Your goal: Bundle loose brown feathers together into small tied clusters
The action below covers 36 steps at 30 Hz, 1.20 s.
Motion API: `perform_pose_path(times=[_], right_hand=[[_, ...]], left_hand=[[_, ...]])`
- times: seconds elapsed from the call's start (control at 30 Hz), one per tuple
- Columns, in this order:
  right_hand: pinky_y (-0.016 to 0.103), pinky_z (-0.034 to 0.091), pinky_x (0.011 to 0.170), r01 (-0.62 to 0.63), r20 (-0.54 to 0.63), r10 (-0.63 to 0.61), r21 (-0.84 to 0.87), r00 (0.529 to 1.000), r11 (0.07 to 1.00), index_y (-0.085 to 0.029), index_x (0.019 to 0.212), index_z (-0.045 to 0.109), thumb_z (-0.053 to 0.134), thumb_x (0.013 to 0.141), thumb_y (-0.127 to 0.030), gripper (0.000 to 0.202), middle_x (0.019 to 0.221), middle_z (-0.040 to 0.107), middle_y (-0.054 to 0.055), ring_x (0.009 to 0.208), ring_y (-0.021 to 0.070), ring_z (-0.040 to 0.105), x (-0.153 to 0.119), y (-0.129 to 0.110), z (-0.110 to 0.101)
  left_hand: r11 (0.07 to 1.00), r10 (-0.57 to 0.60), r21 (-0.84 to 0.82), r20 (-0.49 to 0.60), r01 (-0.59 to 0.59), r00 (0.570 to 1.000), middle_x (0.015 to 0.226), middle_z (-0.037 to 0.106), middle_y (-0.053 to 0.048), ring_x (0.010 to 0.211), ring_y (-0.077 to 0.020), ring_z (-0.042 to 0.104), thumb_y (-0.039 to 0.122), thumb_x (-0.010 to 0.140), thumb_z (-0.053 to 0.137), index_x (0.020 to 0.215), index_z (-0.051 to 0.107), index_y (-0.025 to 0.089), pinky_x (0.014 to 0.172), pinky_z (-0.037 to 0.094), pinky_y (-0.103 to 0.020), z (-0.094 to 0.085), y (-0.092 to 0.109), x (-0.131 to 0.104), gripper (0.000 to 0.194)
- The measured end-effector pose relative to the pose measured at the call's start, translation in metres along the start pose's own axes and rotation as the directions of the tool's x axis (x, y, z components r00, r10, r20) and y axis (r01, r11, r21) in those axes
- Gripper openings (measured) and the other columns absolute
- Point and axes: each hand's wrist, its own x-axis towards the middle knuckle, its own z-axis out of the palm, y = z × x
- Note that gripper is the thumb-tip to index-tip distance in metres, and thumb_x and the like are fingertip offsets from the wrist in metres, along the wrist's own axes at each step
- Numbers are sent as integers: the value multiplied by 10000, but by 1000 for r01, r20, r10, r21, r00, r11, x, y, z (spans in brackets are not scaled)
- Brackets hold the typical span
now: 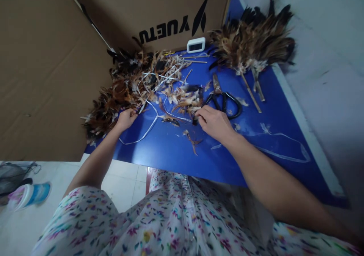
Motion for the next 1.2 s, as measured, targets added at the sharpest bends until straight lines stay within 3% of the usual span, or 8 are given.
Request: perform_pose_path(times=[0.2, 0.33, 0.47, 0.57, 0.67, 0.83, 1.0, 1.2], right_hand=[[305, 464, 714, 12, 34, -11, -34, 999, 999, -166, 956, 689, 461, 893, -132, 239, 984, 698, 76, 820, 201, 651, -1, -1, -2], [311, 486, 731, 23, 15, -23, 13, 1000, 1000, -159, 945, 684, 462, 878, -112, 236, 974, 698, 82, 834, 206, 659, -1, 1, -1], [312, 509, 760, 37, -91, -23, 155, 996, 987, -165, 918, 667, 471, 876, -104, 210, 952, 684, 87, 848, 200, 660, 0, -3, -3], [292, 514, 727, 53, -179, 11, 349, 984, 936, -175, 898, 657, 496, 876, -118, 172, 904, 669, 68, 769, 162, 639, 1, -13, -6], [263, 514, 679, 9, -162, 103, 574, 981, 819, -180, 886, 652, 558, 852, -163, 102, 859, 658, 35, 728, 133, 629, 2, -24, -9], [249, 498, 610, -271, 155, 259, 815, 954, 512, -164, 943, 651, 682, 775, -298, 217, 768, 651, 0, 632, 107, 606, 6, -29, -6], [216, 473, 519, -385, 313, 267, 879, 911, 282, -171, 1033, 618, 765, 701, -348, 404, 852, 664, 4, 610, 91, 602, 9, -24, 0], [237, 496, 564, -316, 234, 278, 899, 932, 302, -160, 915, 677, 749, 740, -365, 279, 681, 642, -19, 574, 92, 579, 7, -21, 7]], left_hand=[[931, -118, -351, -25, 102, 993, 603, 568, 8, 560, -132, 497, 308, 731, 632, 758, 593, 166, 575, 361, -243, -9, -19, -11, 149], [625, -188, -743, 155, 240, 970, 514, 465, 54, 444, -75, 391, 319, 662, 733, 760, 556, 157, 466, 284, -203, -21, -16, -27, 259], [303, -38, -917, 259, 259, 965, 613, 512, 22, 477, -43, 416, 287, 622, 831, 735, 569, 126, 461, 303, -179, -35, 15, -46, 327], [158, 97, -946, 300, 283, 949, 609, 492, 23, 464, -33, 390, 272, 659, 837, 726, 570, 123, 437, 283, -171, -38, 53, -54, 313], [74, 249, -932, 363, 356, 898, 593, 459, 34, 453, -28, 374, 267, 692, 826, 700, 553, 127, 429, 270, -167, -30, 94, -56, 307], [100, 406, -923, 380, 373, 831, 611, 506, 30, 460, -34, 418, 310, 706, 821, 703, 550, 136, 448, 292, -172, -1, 149, -54, 322], [229, 427, -953, 283, 200, 859, 564, 509, 50, 467, -52, 432, 436, 713, 806, 770, 562, 154, 462, 312, -183, 31, 174, -49, 378], [345, 503, -939, 168, -18, 848, 582, 513, 51, 483, -55, 431, 501, 786, 725, 790, 564, 158, 486, 335, -195, 61, 173, -46, 380]])
